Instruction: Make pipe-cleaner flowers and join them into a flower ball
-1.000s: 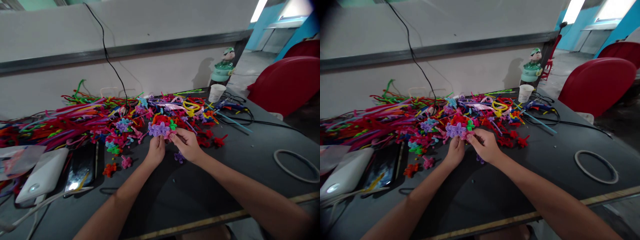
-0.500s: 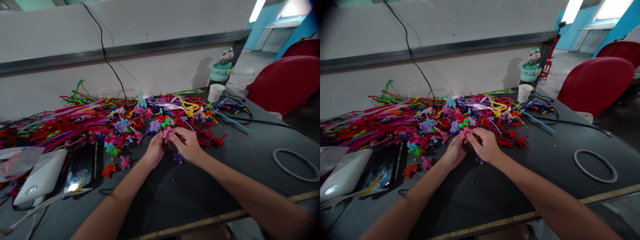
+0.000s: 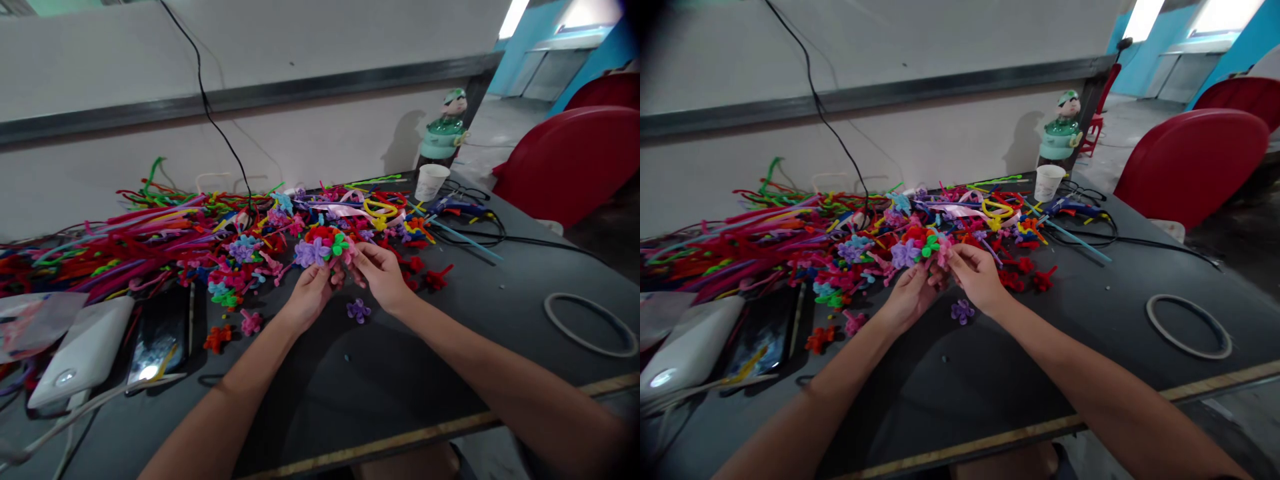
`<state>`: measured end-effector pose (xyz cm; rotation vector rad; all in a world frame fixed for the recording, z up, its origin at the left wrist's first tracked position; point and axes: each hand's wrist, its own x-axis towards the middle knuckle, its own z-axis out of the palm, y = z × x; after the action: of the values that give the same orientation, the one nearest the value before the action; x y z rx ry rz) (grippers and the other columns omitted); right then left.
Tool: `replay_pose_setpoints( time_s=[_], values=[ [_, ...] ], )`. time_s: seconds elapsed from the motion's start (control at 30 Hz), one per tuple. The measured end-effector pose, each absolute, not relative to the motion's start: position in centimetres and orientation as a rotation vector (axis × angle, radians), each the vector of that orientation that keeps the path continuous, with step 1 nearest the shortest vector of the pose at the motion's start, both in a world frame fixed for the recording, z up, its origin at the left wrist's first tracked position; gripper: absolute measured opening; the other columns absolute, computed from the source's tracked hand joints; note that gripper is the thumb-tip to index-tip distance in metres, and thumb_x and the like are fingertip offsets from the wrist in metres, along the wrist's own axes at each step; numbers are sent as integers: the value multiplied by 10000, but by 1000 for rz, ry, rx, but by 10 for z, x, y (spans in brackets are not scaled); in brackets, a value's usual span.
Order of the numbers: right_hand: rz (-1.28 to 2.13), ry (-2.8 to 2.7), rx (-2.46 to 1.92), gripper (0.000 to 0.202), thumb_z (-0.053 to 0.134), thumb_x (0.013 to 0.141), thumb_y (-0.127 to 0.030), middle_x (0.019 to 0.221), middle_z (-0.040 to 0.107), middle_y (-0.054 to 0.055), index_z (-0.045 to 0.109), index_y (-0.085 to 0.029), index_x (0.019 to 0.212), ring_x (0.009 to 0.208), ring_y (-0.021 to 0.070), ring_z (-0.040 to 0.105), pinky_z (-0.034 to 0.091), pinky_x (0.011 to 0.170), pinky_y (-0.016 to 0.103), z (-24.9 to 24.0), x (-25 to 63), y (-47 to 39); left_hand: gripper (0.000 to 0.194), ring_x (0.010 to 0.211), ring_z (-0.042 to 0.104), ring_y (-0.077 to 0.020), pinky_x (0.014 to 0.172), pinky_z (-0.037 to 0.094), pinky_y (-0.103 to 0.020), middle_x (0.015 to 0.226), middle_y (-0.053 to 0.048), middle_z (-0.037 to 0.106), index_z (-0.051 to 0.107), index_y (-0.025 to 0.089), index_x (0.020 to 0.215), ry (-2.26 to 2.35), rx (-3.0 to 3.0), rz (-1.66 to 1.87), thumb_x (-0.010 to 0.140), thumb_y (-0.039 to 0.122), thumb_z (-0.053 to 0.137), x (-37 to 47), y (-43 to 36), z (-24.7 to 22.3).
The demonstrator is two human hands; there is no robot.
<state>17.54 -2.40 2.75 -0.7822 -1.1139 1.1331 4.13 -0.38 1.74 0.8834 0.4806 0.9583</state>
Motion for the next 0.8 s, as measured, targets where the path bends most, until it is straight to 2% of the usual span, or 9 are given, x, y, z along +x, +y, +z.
replay_pose_setpoints(
  time_s=[0.13, 0.23, 0.33, 0.5, 0.6, 0.8],
  values=[
    [936, -1278, -866, 258, 627, 785, -416, 661, 561, 3, 623, -164, 734, 583, 94, 506, 420, 530, 219, 27, 184, -22, 288, 598, 424, -88, 621, 381, -236, 608, 28, 426, 553, 142, 718, 516, 900, 975, 767, 411, 642, 39, -1, 19],
    [873, -1321, -926, 268, 644, 763, -428, 692, 587, 21, 641, -162, 733, 656, 122, 536, 441, 589, 241, 30, 188, -21, 318, 605, 419, -90, 620, 376, -238, 610, 23, 431, 559, 139, 709, 540, 969, 975, 763, 443, 633, 37, 1, 19],
    [929, -1259, -923, 296, 659, 739, -456, 607, 553, -2, 642, -162, 709, 561, 98, 498, 412, 523, 227, 32, 189, -20, 317, 621, 420, -98, 634, 376, -247, 629, 11, 459, 571, 143, 705, 586, 1072, 950, 760, 449, 631, 34, 3, 19],
    [1124, -1141, -921, 353, 674, 704, -498, 495, 494, -29, 646, -148, 670, 418, 65, 401, 293, 377, 207, 32, 188, -19, 294, 621, 412, -100, 628, 367, -250, 657, 11, 480, 566, 165, 707, 655, 1211, 995, 732, 442, 660, 32, 3, 19],
    [1238, -1114, -852, 341, 683, 701, -482, 492, 493, -35, 639, -149, 641, 402, 56, 387, 272, 358, 198, 33, 187, -19, 312, 616, 408, -94, 625, 363, -242, 647, 14, 474, 557, 161, 687, 667, 1267, 1007, 748, 458, 636, 32, 3, 18],
    [1248, -1133, -842, 321, 728, 650, -458, 522, 533, -33, 653, -145, 651, 398, 45, 392, 278, 358, 197, 39, 184, -24, 316, 637, 434, -95, 651, 382, -239, 662, 9, 500, 574, 156, 694, 686, 1291, 999, 765, 461, 614, 31, 6, 10]
  ],
)
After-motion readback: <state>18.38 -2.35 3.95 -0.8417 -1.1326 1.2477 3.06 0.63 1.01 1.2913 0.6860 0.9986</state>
